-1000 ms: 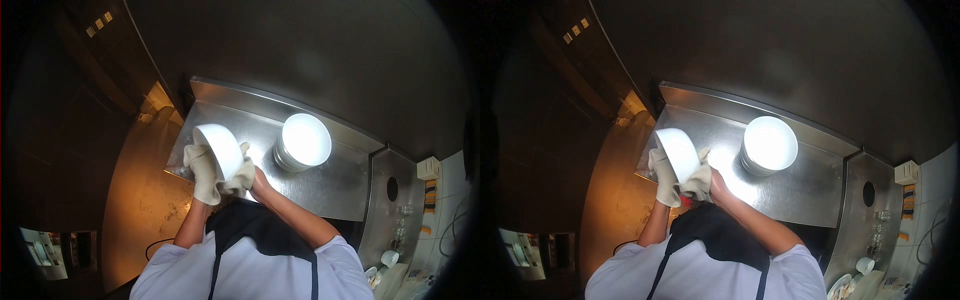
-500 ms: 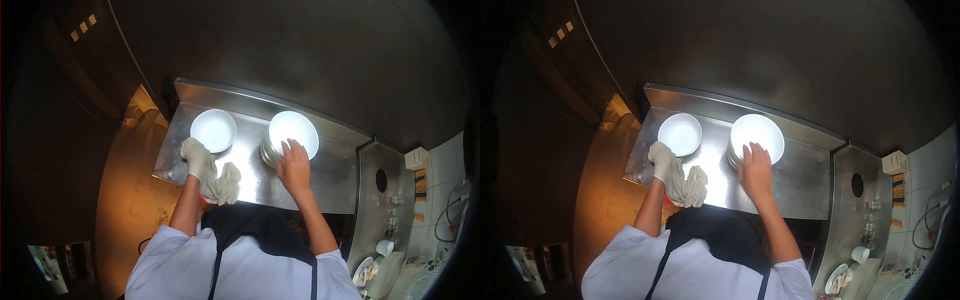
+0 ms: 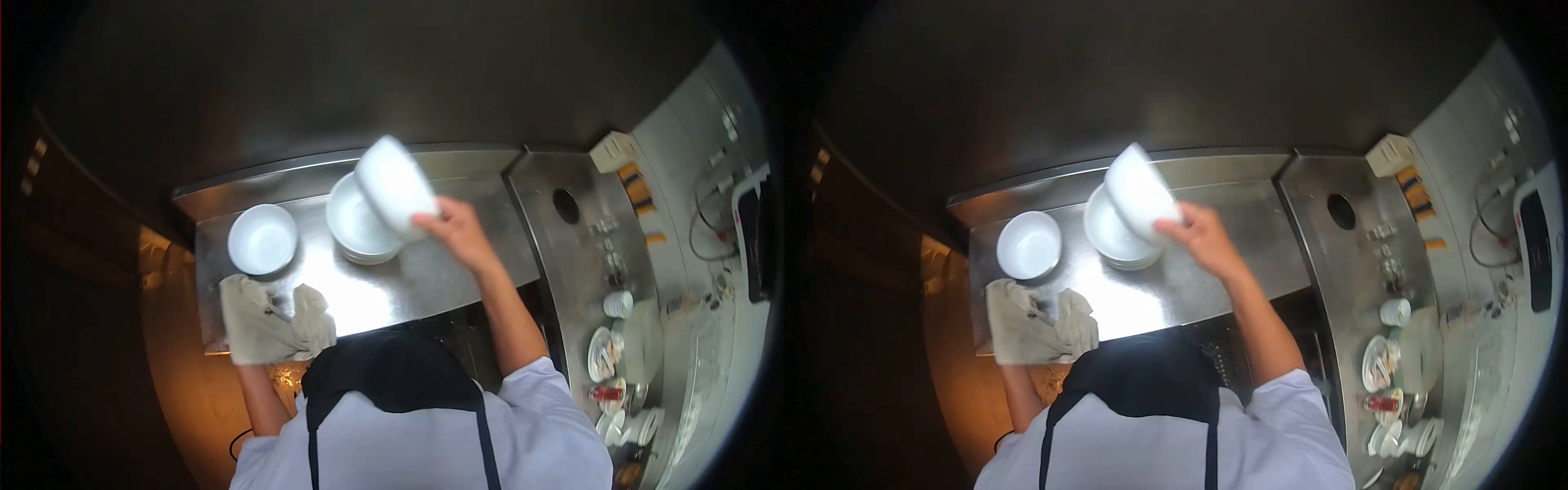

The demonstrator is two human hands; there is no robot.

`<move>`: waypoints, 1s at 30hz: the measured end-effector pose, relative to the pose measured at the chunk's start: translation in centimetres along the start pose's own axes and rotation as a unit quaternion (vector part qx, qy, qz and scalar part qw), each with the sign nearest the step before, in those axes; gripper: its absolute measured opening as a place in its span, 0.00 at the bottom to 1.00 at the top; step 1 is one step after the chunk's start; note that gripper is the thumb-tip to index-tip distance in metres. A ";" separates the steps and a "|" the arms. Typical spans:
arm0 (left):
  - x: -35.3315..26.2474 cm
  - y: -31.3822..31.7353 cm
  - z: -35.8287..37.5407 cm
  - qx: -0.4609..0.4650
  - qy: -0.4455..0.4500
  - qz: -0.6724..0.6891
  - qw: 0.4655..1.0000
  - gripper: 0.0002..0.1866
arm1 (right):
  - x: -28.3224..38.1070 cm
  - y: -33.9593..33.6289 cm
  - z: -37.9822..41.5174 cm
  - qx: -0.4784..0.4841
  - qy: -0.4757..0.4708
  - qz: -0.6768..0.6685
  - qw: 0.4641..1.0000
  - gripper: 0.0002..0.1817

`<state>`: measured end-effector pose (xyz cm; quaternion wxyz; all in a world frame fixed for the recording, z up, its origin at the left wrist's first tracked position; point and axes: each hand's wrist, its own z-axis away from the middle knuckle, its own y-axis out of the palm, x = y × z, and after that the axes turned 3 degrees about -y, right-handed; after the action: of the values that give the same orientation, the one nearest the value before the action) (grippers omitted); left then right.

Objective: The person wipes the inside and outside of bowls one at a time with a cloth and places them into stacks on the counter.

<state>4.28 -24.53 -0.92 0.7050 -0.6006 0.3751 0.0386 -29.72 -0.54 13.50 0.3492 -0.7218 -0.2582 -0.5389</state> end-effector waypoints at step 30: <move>-15.0 -7.9 6.2 0.053 0.107 0.518 0.847 0.18 | 10.4 3.3 1.2 0.331 -0.392 0.329 0.793 0.33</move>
<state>0.52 -15.37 14.20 0.5691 -0.2818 0.7059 0.3137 -23.56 -1.71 22.48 0.5918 -0.7529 -0.2824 0.0561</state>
